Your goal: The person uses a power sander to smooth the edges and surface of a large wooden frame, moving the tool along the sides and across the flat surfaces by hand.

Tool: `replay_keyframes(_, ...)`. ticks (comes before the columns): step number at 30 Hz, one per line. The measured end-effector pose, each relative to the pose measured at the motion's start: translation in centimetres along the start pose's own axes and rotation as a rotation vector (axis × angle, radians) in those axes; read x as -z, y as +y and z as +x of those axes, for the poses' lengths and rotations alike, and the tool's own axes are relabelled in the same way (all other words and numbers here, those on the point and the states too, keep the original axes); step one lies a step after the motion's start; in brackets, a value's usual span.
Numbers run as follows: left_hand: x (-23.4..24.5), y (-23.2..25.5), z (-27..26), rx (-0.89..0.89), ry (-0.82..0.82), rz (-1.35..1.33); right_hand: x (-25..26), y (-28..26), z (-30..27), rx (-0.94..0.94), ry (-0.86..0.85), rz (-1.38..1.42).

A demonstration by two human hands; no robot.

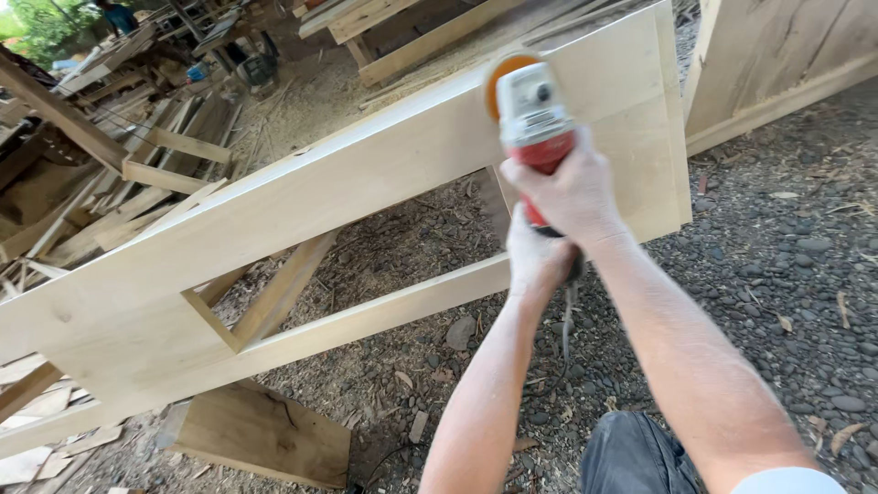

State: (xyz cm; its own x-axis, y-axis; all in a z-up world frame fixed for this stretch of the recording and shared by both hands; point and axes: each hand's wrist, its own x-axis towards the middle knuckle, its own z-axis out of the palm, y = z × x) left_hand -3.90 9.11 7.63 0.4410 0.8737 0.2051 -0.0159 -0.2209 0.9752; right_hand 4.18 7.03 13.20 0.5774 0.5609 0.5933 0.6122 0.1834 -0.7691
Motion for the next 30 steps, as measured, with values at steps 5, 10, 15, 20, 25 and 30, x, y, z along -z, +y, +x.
replay_keyframes(5,5.4,-1.8,-0.9,-0.090,0.033,-0.356,-5.4,-4.0,-2.1,-0.034,-0.154,-0.134)
replay_keyframes(10,4.2,-2.4,-1.2,-0.125,0.035,-0.401,-4.4,-3.9,-2.1,-0.056,-0.184,-0.171)
replay_keyframes(15,-2.1,-1.5,-0.7,-0.102,-0.015,-0.338,1.0,-0.1,-0.5,-0.109,-0.073,-0.098)
replay_keyframes(20,-5.9,-0.4,-0.1,0.023,-0.083,0.034,5.2,4.0,0.7,-0.096,0.104,0.023)
replay_keyframes(25,-8.6,0.0,0.2,0.004,-0.136,0.149,7.9,5.8,1.1,-0.157,0.178,0.026)
replay_keyframes(30,-7.3,-0.2,-0.2,0.051,-0.145,0.161,7.1,5.3,0.4,-0.148,0.141,0.032)
